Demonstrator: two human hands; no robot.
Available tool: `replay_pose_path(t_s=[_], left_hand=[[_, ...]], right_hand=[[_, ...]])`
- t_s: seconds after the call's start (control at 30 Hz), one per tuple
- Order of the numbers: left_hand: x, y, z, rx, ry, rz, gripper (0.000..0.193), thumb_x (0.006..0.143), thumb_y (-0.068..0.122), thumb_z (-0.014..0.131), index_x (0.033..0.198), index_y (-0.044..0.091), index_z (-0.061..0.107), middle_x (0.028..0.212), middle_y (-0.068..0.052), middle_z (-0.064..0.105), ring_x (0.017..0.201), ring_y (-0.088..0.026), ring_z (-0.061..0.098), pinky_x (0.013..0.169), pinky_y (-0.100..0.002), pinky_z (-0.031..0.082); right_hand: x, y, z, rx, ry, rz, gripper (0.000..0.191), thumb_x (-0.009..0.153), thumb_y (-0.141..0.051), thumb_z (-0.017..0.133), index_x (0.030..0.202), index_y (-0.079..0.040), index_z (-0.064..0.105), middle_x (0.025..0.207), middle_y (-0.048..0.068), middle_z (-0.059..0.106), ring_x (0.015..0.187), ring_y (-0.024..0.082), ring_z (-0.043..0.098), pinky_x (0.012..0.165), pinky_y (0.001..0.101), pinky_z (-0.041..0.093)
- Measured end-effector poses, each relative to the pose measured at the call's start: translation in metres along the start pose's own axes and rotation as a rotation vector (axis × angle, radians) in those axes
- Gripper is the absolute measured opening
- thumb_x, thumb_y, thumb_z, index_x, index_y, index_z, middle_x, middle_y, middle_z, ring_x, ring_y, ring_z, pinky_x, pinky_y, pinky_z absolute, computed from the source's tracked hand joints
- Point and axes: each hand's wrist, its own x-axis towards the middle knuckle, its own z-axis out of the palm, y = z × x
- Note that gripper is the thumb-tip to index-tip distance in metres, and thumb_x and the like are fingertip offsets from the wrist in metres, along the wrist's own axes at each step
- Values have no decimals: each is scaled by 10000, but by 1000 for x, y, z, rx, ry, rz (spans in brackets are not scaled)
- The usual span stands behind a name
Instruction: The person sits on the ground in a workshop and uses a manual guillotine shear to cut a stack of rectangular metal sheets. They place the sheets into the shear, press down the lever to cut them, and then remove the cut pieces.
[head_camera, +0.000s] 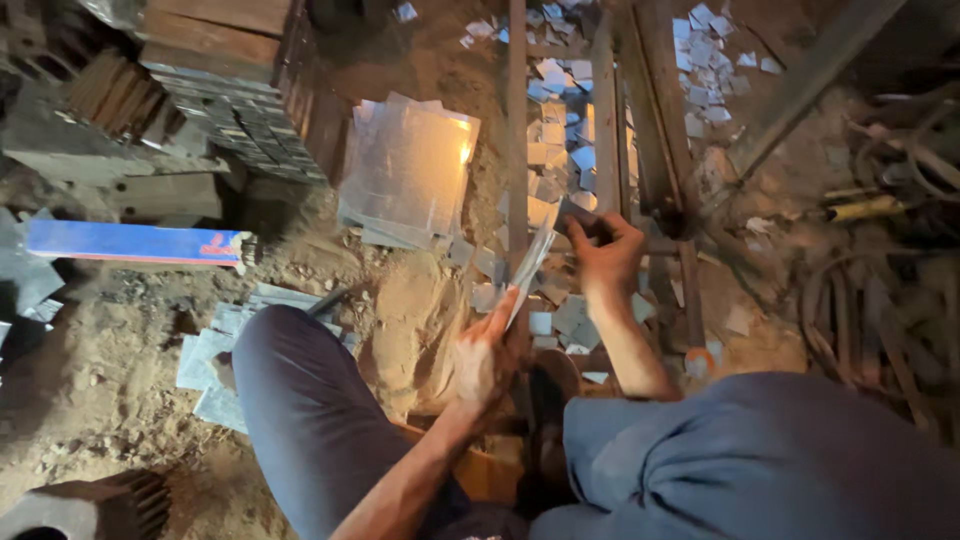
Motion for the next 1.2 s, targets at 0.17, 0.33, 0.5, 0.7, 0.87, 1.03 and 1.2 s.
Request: replay_pose_path(t_s=[0.17,0.33,0.5,0.7,0.87,1.03,1.2], left_hand=[[25,-41,-10,-12,-33,4,175,867,172,744,1007,67,749,772,-171,694,659,-295,658,606,-376,511],[43,-93,-55,-429,-343,-383,162,928,201,749,974,50,781,727,20,737,586,-67,592,512,-261,465],[74,-112,-95,-756,-556,-326,165,949,189,763,954,30,721,773,67,680,674,-50,597,587,-256,490],[97,-108,-91,-594,-557,-432,215,914,220,764,932,8,796,692,13,703,587,-64,554,522,-281,446],[78,-77,-68,-22,-361,-274,163,839,175,796,862,16,766,613,-88,681,520,-143,572,495,-363,469],[3,-5,-1,273,79,16,395,769,84,797,1161,129,805,714,-124,673,604,-238,603,543,-387,489],[-4,-19,4,-89,-10,-234,270,864,214,810,1036,69,661,711,-3,609,612,-135,548,537,-304,460]], right_hand=[[24,7,-13,-41,-150,-318,132,924,-120,794,958,-2,745,728,-27,595,681,52,480,577,250,380],[29,19,-32,292,-480,-188,102,899,-156,762,873,-63,728,845,-19,686,717,79,620,622,279,538],[17,21,-43,490,-735,-138,152,914,-141,806,824,-55,719,947,-30,578,791,86,531,657,294,485],[15,33,-21,460,-315,-10,191,840,-150,822,950,-129,668,1002,-36,674,917,51,620,817,248,538],[22,45,-21,357,-313,4,186,884,-197,779,972,-34,770,858,36,722,723,107,662,616,282,634],[8,29,-5,213,71,-17,305,908,-189,808,1029,4,606,858,40,657,635,130,632,522,300,540],[8,4,-50,234,-74,-98,232,908,-187,787,1012,-64,621,992,-50,580,745,35,576,540,248,491]])
